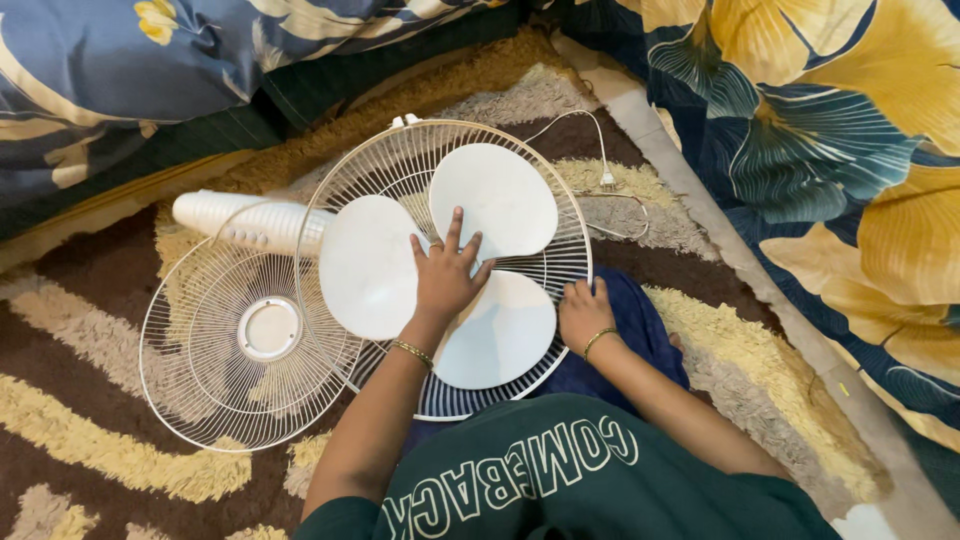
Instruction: The person sits on the floor and assembles a white pedestal fan. They attach the front grille to the fan body, secure the fan blades to the motor hub, and then place the rear grille over the assembly.
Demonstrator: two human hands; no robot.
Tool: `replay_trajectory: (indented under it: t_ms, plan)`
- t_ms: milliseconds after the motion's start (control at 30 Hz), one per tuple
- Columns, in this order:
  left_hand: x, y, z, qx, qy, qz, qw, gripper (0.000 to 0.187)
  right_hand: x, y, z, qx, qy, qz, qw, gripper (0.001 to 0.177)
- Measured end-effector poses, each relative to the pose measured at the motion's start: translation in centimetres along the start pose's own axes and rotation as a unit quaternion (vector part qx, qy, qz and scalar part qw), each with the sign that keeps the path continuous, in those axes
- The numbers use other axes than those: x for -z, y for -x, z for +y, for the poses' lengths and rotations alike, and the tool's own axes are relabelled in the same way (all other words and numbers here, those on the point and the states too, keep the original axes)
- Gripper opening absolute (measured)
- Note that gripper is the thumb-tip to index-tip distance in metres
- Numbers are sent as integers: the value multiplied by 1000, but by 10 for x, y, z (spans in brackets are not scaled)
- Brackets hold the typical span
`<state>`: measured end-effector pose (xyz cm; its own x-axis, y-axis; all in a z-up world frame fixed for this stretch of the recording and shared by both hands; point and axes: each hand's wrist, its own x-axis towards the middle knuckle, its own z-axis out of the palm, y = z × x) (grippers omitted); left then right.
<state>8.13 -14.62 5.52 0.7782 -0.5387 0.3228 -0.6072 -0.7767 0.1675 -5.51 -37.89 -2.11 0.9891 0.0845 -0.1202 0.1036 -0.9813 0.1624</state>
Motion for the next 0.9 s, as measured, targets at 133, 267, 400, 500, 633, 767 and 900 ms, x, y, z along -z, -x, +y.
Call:
replay_trajectory:
  t_ms: [133,267,400,500,633,767,900]
  plan:
    - [7,-3,-11,-94,3,-29,995,52,23,1,-10,47,-67,-160,984,34]
    - [8,-13,-13,-174,-8,-80,981,51,46,-3,-21,148,-89,-311,934,64]
    - [7,-23,-15,-194,-1,-89,977,53,53,-15,-43,225,-117,-335,907,78]
    - [6,-35,-19,-262,-5,-117,958,54,51,-22,-72,322,-187,-363,854,77]
    - [4,-49,-25,-295,2,-131,946,56,54,-33,-75,298,-259,-375,839,75]
    - [3,-50,-34,-267,9,-119,956,52,62,-46,-29,223,-471,-383,762,46]
    - [8,-43,-47,-284,32,-105,952,50,75,-95,39,111,-581,-69,803,37]
